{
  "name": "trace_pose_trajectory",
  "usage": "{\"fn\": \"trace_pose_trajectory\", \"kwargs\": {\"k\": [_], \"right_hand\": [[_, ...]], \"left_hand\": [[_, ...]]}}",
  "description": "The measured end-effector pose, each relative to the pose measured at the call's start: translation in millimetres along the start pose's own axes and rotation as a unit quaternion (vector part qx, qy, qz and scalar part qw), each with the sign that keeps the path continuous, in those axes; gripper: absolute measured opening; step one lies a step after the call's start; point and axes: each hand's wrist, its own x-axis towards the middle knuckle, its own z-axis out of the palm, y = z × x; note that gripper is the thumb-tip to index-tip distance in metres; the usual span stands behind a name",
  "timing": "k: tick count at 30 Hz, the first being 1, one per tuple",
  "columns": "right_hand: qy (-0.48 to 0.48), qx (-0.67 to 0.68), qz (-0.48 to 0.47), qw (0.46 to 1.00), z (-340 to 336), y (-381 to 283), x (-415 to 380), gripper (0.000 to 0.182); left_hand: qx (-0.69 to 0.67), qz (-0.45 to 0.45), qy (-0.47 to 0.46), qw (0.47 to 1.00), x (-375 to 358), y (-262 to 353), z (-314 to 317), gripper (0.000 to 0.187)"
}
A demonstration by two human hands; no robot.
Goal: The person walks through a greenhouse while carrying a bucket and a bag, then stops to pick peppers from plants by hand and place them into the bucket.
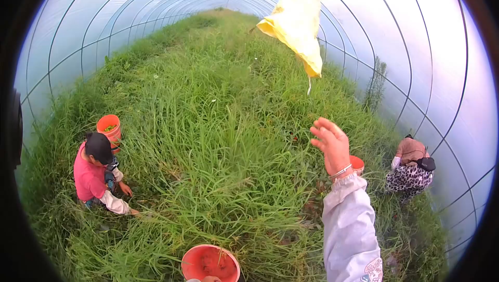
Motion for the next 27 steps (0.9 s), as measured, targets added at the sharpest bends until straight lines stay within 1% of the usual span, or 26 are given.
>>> {"fn": "trace_pose_trajectory", "kwargs": {"k": [2, 4, 7, 9, 10, 13, 16, 18, 19, 20, 21, 22, 23, 24, 26, 27], "right_hand": [[-0.001, 0.006, 0.089, 0.996, -0.6, 32.2, -29.2, 0.028], [0.007, 0.026, 0.158, 0.987, -13.9, 63.0, -66.4, 0.023], [0.045, 0.033, 0.222, 0.973, -38.9, 96.5, -130.4, 0.020], [0.078, 0.059, 0.262, 0.960, -61.0, 120.4, -180.4, 0.020], [0.093, 0.050, 0.281, 0.954, -73.6, 132.5, -207.0, 0.020], [0.146, 0.022, 0.338, 0.930, -113.5, 158.5, -285.6, 0.019], [0.198, 0.039, 0.357, 0.912, -149.8, 169.9, -365.3, 0.020], [0.208, 0.041, 0.366, 0.906, -159.0, 166.2, -405.8, 0.020], [0.226, 0.042, 0.384, 0.895, -165.3, 162.8, -439.0, 0.020], [0.231, 0.027, 0.398, 0.887, -170.6, 163.7, -464.6, 0.021], [0.241, 0.015, 0.406, 0.882, -173.6, 163.9, -490.4, 0.021], [0.254, 0.018, 0.411, 0.875, -176.0, 163.2, -516.9, 0.022], [0.268, 0.039, 0.407, 0.873, -176.9, 159.4, -542.6, 0.022], [0.284, 0.047, 0.406, 0.867, -178.7, 156.8, -572.8, 0.022], [0.328, 0.043, 0.456, 0.826, -176.4, 171.9, -652.4, 0.021], [0.346, 0.040, 0.471, 0.810, -177.3, 180.2, -681.7, 0.021]], "left_hand": [[0.004, 0.014, 0.026, 1.000, -4.3, -7.3, -5.1, 0.012], [-0.004, 0.007, 0.015, 1.000, -7.1, -18.3, -7.1, 0.012], [-0.106, -0.104, -0.096, 0.984, 6.3, -77.5, 10.2, 0.011], [0.017, -0.066, -0.147, 0.987, -4.1, -69.7, -2.8, 0.012], [0.075, -0.046, -0.168, 0.982, -2.8, -56.2, -7.1, 0.013], [0.057, -0.089, -0.184, 0.977, 4.3, -9.1, -13.1, 0.019], [0.042, -0.143, -0.205, 0.967, -16.3, 17.2, -9.0, 0.026], [0.081, -0.081, -0.180, 0.977, -25.1, 20.1, 0.4, 0.025], [0.106, -0.066, -0.187, 0.974, -28.7, 18.1, 4.9, 0.024], [0.124, -0.062, -0.201, 0.970, -29.4, 1.7, 12.3, 0.024], [0.161, -0.083, -0.222, 0.958, -45.2, 48.7, -2.1, 0.024], [0.136, -0.017, -0.195, 0.971, -40.5, 1.4, 12.4, 0.023], [0.168, -0.007, -0.206, 0.964, -41.9, -6.2, 13.9, 0.024], [0.131, -0.056, -0.232, 0.962, -57.9, 45.1, 8.4, 0.021], [0.102, -0.127, -0.261, 0.951, -61.5, 40.5, 17.0, 0.017], [0.086, -0.151, -0.252, 0.952, -60.8, 50.3, 21.8, 0.016]]}}
